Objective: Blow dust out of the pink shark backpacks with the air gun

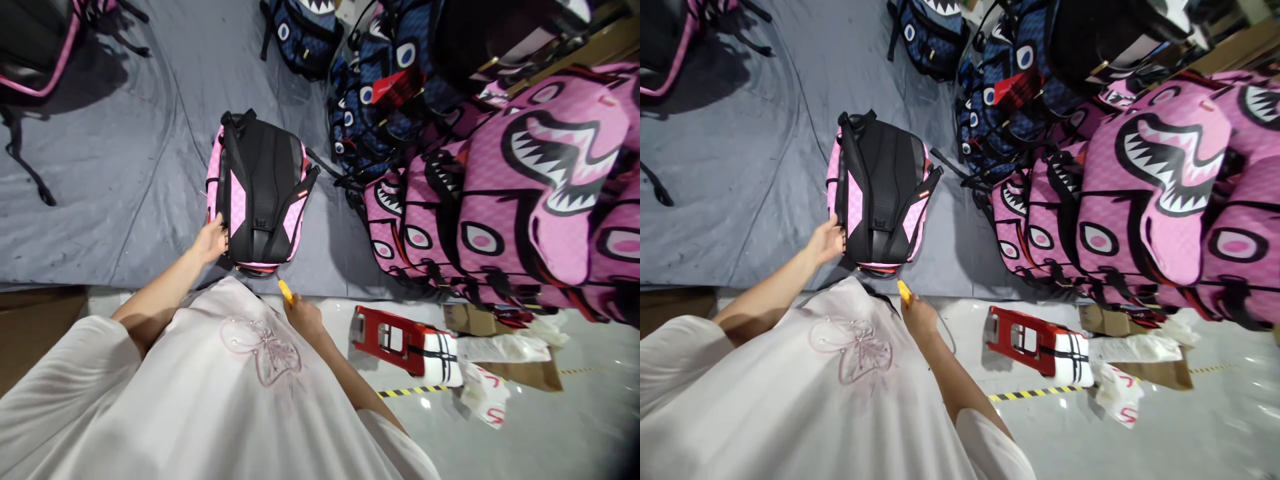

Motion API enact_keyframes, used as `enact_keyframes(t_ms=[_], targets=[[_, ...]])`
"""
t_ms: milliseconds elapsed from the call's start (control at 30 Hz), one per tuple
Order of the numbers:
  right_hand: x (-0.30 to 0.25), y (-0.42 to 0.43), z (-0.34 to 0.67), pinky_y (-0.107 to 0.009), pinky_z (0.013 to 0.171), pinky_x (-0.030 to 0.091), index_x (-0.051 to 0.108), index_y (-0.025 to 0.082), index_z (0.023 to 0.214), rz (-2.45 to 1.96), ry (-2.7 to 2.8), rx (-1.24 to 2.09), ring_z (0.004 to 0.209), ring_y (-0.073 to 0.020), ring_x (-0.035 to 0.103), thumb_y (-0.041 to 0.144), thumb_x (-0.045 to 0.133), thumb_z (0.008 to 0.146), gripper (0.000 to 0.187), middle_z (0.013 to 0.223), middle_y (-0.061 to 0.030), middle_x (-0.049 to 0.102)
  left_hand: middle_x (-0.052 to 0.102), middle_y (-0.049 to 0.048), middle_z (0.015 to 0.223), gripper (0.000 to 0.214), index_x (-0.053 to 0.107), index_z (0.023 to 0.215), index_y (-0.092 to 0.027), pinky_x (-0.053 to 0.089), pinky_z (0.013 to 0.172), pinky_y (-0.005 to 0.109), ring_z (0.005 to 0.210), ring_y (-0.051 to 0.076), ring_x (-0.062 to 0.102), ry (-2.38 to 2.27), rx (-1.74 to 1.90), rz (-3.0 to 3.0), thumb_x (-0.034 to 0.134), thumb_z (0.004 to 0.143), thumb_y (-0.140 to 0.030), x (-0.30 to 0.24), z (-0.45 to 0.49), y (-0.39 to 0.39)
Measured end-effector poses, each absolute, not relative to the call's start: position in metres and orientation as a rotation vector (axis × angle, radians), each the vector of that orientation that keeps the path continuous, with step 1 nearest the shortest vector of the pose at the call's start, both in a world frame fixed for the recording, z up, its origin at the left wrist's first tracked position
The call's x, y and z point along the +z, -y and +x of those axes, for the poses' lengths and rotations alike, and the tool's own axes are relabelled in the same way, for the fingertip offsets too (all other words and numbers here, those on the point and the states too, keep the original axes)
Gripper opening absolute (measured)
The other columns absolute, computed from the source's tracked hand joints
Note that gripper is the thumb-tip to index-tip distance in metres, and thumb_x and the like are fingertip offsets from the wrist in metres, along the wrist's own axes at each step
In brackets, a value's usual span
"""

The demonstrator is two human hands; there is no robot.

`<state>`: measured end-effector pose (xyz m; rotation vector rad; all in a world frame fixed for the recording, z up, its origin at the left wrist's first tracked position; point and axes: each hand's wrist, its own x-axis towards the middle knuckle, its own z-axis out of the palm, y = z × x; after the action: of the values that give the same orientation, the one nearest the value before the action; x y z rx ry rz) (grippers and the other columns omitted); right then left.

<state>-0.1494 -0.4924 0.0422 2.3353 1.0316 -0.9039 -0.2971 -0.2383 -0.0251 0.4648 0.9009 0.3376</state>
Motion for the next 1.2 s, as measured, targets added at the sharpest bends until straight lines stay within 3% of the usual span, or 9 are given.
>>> enact_keyframes(t_ms=[100,167,267,400,600,833,1000,1100,1200], targets=[[0.040,0.494,-0.149,-0.027,0.074,0.043,0.059,0.010,0.119,2.391,-0.913,-0.940,0.094,-0.0249,0.072,0.043,0.037,0.105,0.042,0.101,-0.0159,0.074,0.070,0.0129,0.097,0.039,0.058,0.101,-0.014,0.055,0.085,0.043,0.089,0.025,0.070,-1.284,0.339,0.974,0.060,0.086,-0.050,-0.013,-0.308,0.248],[0.039,0.493,-0.153,-0.026,0.073,0.042,0.060,0.012,0.119,2.404,-0.943,-1.061,0.098,-0.0243,0.070,0.044,0.036,0.105,0.043,0.105,-0.0157,0.074,0.067,0.0159,0.116,0.044,0.058,0.116,-0.015,0.049,0.097,0.048,0.109,0.029,0.065,-1.385,0.531,1.528,0.065,0.083,-0.043,-0.006,-0.310,0.263],[0.035,0.491,-0.161,-0.027,0.071,0.040,0.062,0.014,0.118,2.401,-1.054,-1.269,0.101,-0.0243,0.069,0.048,0.032,0.105,0.047,0.107,-0.0152,0.073,0.042,0.0198,0.153,0.071,0.048,0.143,-0.017,0.031,0.116,0.053,0.144,0.036,0.037,-0.958,0.535,2.322,0.072,0.079,-0.037,-0.007,-0.297,0.289],[0.028,0.494,-0.166,-0.029,0.073,0.040,0.061,0.011,0.120,2.415,-0.918,-1.254,0.101,-0.0258,0.068,0.046,0.031,0.104,0.049,0.110,-0.0180,0.072,0.019,0.0224,0.165,0.099,0.034,0.156,-0.016,0.011,0.121,0.060,0.152,0.044,0.013,-0.529,0.020,2.750,0.081,0.070,-0.031,-0.035,-0.259,0.303],[0.021,0.506,-0.166,-0.030,0.074,0.041,0.061,0.012,0.119,2.550,-0.835,-1.258,0.100,-0.0261,0.068,0.048,0.030,0.104,0.050,0.109,-0.0173,0.072,0.050,0.0323,0.144,0.063,0.046,0.146,0.001,0.024,0.119,0.052,0.138,0.038,0.046,-0.526,-0.186,2.816,0.054,0.086,-0.015,-0.058,-0.225,0.301],[0.008,0.529,-0.158,-0.029,0.065,0.036,0.066,0.014,0.111,2.720,-0.822,-1.314,0.095,-0.0283,0.069,0.049,0.033,0.101,0.049,0.103,-0.0183,0.074,0.030,0.0320,0.157,0.071,0.043,0.149,0.000,0.016,0.114,0.070,0.146,0.047,0.028,-0.705,-0.258,2.846,0.056,0.080,-0.008,-0.041,-0.193,0.327],[0.007,0.532,-0.154,-0.027,0.060,0.032,0.062,0.015,0.110,2.874,-0.911,-1.155,0.086,-0.0271,0.070,0.046,0.029,0.102,0.046,0.096,-0.0168,0.074,0.070,0.0213,0.121,0.054,0.061,0.134,-0.009,0.042,0.105,0.050,0.111,0.032,0.067,-0.711,-0.054,2.690,0.051,0.082,-0.005,-0.003,-0.155,0.309],[0.005,0.529,-0.148,-0.029,0.061,0.034,0.059,0.012,0.111,3.059,-1.060,-0.934,0.082,-0.0279,0.069,0.043,0.025,0.101,0.047,0.090,-0.0171,0.072,0.075,0.0152,0.101,0.037,0.068,0.119,-0.013,0.052,0.085,0.036,0.095,0.028,0.072,-0.852,0.213,2.528,0.049,0.088,-0.015,0.040,-0.130,0.293],[0.001,0.527,-0.134,-0.030,0.061,0.038,0.059,0.011,0.108,3.289,-1.330,-0.603,0.071,-0.0276,0.067,0.046,0.026,0.097,0.050,0.078,-0.0153,0.070,0.075,0.0098,0.091,0.022,0.070,0.100,-0.015,0.052,0.075,0.029,0.087,0.024,0.070,-0.928,0.818,1.969,0.057,0.085,-0.025,0.072,-0.116,0.286]])
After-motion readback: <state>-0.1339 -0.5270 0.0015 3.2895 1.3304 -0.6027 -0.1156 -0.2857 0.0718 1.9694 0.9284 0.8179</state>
